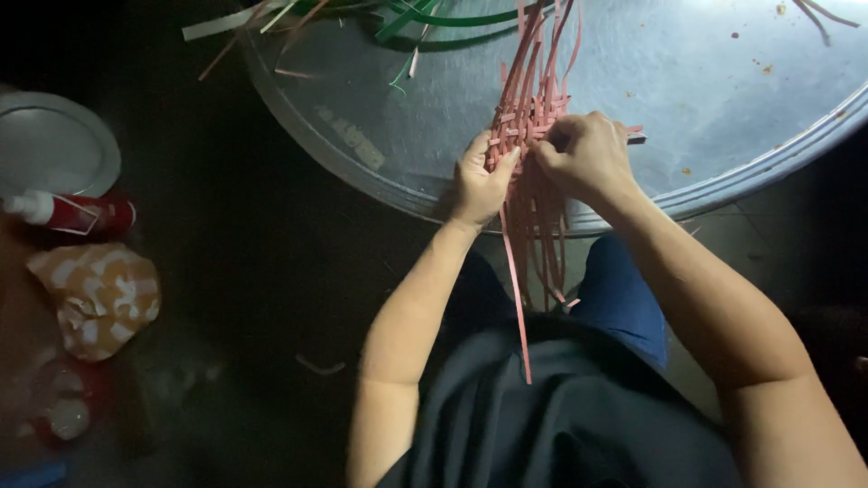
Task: A person is weaving pink plastic strips together on a round metal table to create a mesh or mat.
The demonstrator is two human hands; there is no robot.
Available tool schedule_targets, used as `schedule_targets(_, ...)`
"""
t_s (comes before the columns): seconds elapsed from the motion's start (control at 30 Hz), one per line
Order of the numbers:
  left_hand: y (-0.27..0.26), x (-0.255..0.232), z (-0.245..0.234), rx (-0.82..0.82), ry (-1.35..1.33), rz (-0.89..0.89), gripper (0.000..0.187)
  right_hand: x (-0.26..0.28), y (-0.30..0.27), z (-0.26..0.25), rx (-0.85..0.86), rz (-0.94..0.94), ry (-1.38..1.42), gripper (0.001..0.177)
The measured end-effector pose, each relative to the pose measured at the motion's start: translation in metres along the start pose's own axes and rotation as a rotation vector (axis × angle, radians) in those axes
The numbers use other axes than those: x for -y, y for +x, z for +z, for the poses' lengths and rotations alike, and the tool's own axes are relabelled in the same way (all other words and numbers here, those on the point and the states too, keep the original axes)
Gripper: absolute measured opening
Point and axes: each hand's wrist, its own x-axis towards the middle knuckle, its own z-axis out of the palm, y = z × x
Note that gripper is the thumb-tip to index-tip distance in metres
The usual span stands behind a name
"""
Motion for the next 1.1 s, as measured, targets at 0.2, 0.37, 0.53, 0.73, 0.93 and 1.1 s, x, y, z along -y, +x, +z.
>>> schedule_targets(0.2,0.001,-0.008,0.000,-0.010,0.066,0.022,0.018,-0.010,-0.001,0.021,-0.130,-0.046,0.037,0.018)
schedule_targets(0.37,0.004,-0.015,0.001,0.007,-0.010,-0.045,0.018,-0.015,0.000,0.019,-0.023,-0.016,0.205,0.014)
schedule_targets(0.53,0.004,-0.006,0.003,-0.027,-0.106,-0.049,0.021,-0.005,-0.002,0.013,-0.019,-0.023,0.251,0.013)
schedule_targets(0.73,0.004,0.001,-0.001,-0.026,-0.236,-0.080,0.022,0.013,-0.005,-0.011,0.003,-0.036,0.442,0.012)
schedule_targets(0.93,0.005,0.000,0.005,-0.016,-0.145,-0.047,0.023,-0.027,0.005,-0.014,-0.052,-0.307,0.325,0.010)
schedule_targets(1.1,0.011,0.007,-0.004,0.062,-0.089,-0.097,0.019,-0.045,0.013,0.007,-0.022,-0.246,0.186,0.013)
